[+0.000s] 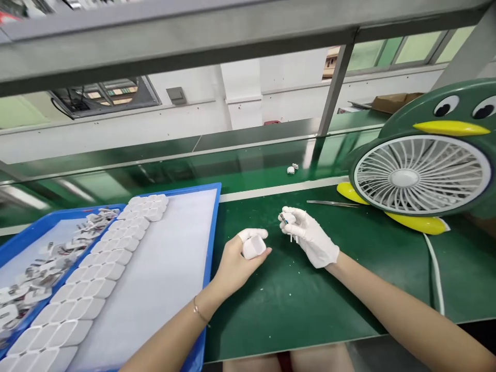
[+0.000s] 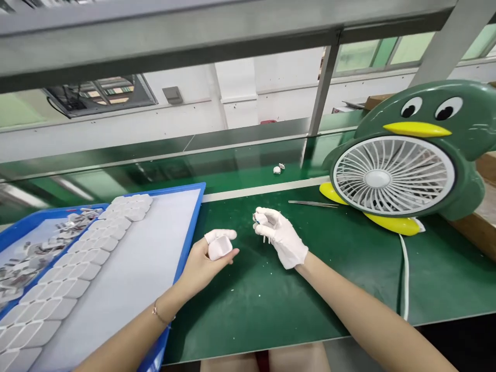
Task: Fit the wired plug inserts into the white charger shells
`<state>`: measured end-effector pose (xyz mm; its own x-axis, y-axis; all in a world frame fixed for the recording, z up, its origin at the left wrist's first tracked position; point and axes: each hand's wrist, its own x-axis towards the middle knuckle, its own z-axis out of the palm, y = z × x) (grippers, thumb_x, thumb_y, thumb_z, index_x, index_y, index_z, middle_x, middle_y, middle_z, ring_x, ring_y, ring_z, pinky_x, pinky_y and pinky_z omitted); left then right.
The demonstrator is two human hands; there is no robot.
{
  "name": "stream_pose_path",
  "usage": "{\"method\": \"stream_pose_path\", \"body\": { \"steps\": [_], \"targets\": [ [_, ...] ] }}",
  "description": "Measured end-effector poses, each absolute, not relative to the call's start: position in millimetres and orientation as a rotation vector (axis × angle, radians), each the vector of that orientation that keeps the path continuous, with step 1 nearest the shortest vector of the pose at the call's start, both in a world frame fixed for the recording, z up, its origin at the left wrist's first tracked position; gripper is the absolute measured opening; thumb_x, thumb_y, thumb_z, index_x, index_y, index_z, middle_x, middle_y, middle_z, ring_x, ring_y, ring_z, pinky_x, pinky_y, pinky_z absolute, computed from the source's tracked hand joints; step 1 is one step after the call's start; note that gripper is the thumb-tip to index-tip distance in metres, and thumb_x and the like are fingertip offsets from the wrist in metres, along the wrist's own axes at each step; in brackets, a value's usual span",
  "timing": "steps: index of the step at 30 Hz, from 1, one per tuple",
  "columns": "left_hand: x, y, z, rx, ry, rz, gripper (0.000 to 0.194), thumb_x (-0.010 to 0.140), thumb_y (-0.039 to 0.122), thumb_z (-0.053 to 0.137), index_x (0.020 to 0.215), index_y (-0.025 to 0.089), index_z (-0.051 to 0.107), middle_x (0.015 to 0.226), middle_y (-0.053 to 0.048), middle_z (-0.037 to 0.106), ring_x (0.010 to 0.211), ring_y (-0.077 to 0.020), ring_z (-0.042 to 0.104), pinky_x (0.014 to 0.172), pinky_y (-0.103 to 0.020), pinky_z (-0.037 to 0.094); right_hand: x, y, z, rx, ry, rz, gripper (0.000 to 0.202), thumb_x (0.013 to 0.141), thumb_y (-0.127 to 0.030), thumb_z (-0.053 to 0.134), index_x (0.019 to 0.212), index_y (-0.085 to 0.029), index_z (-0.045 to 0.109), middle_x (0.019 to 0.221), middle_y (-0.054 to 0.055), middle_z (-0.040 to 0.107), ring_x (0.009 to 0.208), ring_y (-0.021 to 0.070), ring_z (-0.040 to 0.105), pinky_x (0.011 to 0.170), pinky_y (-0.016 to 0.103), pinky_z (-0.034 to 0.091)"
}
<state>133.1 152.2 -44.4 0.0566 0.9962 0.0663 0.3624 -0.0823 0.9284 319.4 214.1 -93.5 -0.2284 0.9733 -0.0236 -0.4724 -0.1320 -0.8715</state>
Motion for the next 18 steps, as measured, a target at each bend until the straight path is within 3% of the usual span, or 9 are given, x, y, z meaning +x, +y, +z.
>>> {"method": "stream_pose_path", "body": {
  "steps": [3, 5, 8, 10, 11, 13, 15, 18],
  "targets": [
    [123.2, 160.2, -53.2, 1.171, 1.366, 0.893, 0.033, 0.077, 0.038, 0.072, 0.096, 0.018, 0.055, 0.063, 0.004, 0.058, 0.038, -0.0093, 0.054, 0.039, -0.022, 0.043, 321.7, 213.3, -92.6, -0.762, -0.967, 1.683, 0.05, 0.063, -0.025, 0.084, 0.11, -0.028, 0.067, 0.096, -0.001, 0.062, 0.104, 0.0186, 0.057, 0.097, 0.037, 0.043],
    [116.9, 163.9, -54.9, 0.992, 1.281, 0.884, 0.039, 0.075, 0.037, 0.073, 0.102, 0.017, 0.053, 0.069, 0.003, 0.06, 0.044, -0.01, 0.057, 0.038, -0.021, 0.044, 321.5, 214.1, -92.5, -0.784, -1.003, 1.751, 0.051, 0.066, -0.024, 0.082, 0.114, -0.027, 0.066, 0.097, 0.0, 0.062, 0.107, 0.0198, 0.056, 0.098, 0.039, 0.042],
    [110.1, 166.2, -56.6, 0.925, 1.196, 0.869, 0.05, 0.075, 0.03, 0.074, 0.117, 0.015, 0.052, 0.1, -0.006, 0.065, 0.081, -0.0152, 0.069, 0.069, -0.025, 0.058, 320.8, 215.6, -94.8, -0.793, -1.093, 1.767, 0.048, 0.072, -0.022, 0.077, 0.118, -0.025, 0.063, 0.102, 0.001, 0.063, 0.109, 0.0195, 0.058, 0.098, 0.04, 0.043],
    [107.4, 165.8, -59.0, 1.05, 1.19, 0.849, 0.054, 0.079, 0.03, 0.07, 0.127, 0.018, 0.049, 0.121, -0.009, 0.061, 0.104, -0.0184, 0.065, 0.09, -0.03, 0.055, 320.0, 215.0, -96.3, -0.787, -1.2, 1.698, 0.046, 0.075, -0.019, 0.073, 0.119, -0.025, 0.062, 0.104, 0.001, 0.063, 0.105, 0.0175, 0.061, 0.098, 0.038, 0.044],
    [106.5, 165.3, -60.6, 1.165, 1.221, 0.842, 0.053, 0.081, 0.03, 0.068, 0.13, 0.021, 0.048, 0.127, -0.008, 0.059, 0.108, -0.0191, 0.063, 0.093, -0.031, 0.054, 319.3, 213.9, -96.6, -0.796, -1.263, 1.651, 0.048, 0.075, -0.017, 0.071, 0.121, -0.024, 0.06, 0.104, 0.002, 0.064, 0.103, 0.0169, 0.063, 0.096, 0.038, 0.046],
    [105.5, 164.1, -63.7, 1.45, 1.349, 0.806, 0.048, 0.083, 0.033, 0.066, 0.128, 0.023, 0.051, 0.124, -0.006, 0.061, 0.1, -0.0184, 0.065, 0.086, -0.031, 0.056, 317.6, 210.1, -96.1, -0.847, -1.397, 1.531, 0.049, 0.075, -0.012, 0.069, 0.121, -0.024, 0.056, 0.1, 0.002, 0.066, 0.097, 0.017, 0.066, 0.089, 0.036, 0.052],
    [105.2, 163.2, -66.4, 1.718, 1.502, 0.732, 0.044, 0.082, 0.037, 0.068, 0.122, 0.023, 0.057, 0.11, -0.004, 0.068, 0.079, -0.0151, 0.066, 0.073, -0.029, 0.056, 316.1, 205.3, -94.8, -0.889, -1.569, 1.334, 0.044, 0.075, -0.009, 0.067, 0.115, -0.023, 0.057, 0.095, 0.003, 0.068, 0.092, 0.0172, 0.068, 0.081, 0.034, 0.055],
    [105.0, 162.2, -69.6, 1.969, 1.6, 0.646, 0.047, 0.078, 0.041, 0.072, 0.119, 0.023, 0.06, 0.091, -0.001, 0.071, 0.056, -0.0109, 0.058, 0.056, -0.025, 0.053, 315.3, 199.4, -93.3, -0.806, -1.842, 0.884, 0.034, 0.077, -0.008, 0.065, 0.107, -0.024, 0.062, 0.1, 0.006, 0.068, 0.091, 0.0175, 0.067, 0.077, 0.033, 0.057]
  ]
}}
